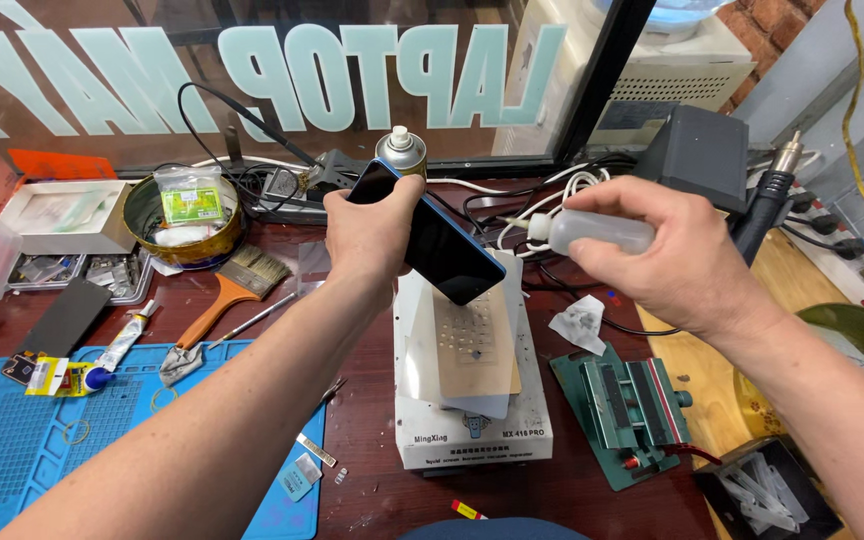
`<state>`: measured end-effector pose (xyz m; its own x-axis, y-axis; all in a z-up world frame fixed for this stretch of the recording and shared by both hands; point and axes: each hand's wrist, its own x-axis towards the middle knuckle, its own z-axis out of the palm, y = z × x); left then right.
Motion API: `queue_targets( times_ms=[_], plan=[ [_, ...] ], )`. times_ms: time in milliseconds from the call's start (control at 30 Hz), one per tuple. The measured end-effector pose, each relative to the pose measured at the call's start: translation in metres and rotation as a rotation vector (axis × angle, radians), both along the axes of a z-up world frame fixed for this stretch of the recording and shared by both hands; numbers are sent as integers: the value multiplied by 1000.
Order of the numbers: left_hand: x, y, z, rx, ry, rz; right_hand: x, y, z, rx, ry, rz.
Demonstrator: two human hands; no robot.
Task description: The person applies adhesive to the edges of a light blue smartphone back cover and presses it onto the phone body. They repeatedly wipe the edges with a cloth, rotate the device, and continue pressing along the perimeter to secure the back cover.
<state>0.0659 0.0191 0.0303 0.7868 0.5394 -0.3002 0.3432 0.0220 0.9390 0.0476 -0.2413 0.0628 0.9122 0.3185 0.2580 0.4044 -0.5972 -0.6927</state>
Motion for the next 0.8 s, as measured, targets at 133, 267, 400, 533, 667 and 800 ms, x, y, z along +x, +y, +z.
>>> queue_targets(
  times_ms=[133, 267, 400, 533, 667, 800],
  plan=[
    [0, 2, -3, -20, -2, -16, -6, 26, 9, -171, -93, -44],
    [0, 5, -3, -20, 10, -22, -5, 39, 12, -211, -106, -40],
    [-1, 7, -3, -35, 4, -47, -4, 43, 12, -251, 14, -95],
    [-2, 9, -3, -32, 12, -43, -4, 47, 12, -248, -26, -74],
    [0, 9, -4, -13, 17, -44, -4, 48, 14, -261, 5, -105],
    [1, 10, -5, -1, 24, -47, -3, 49, 16, -256, 37, -115]
  ],
)
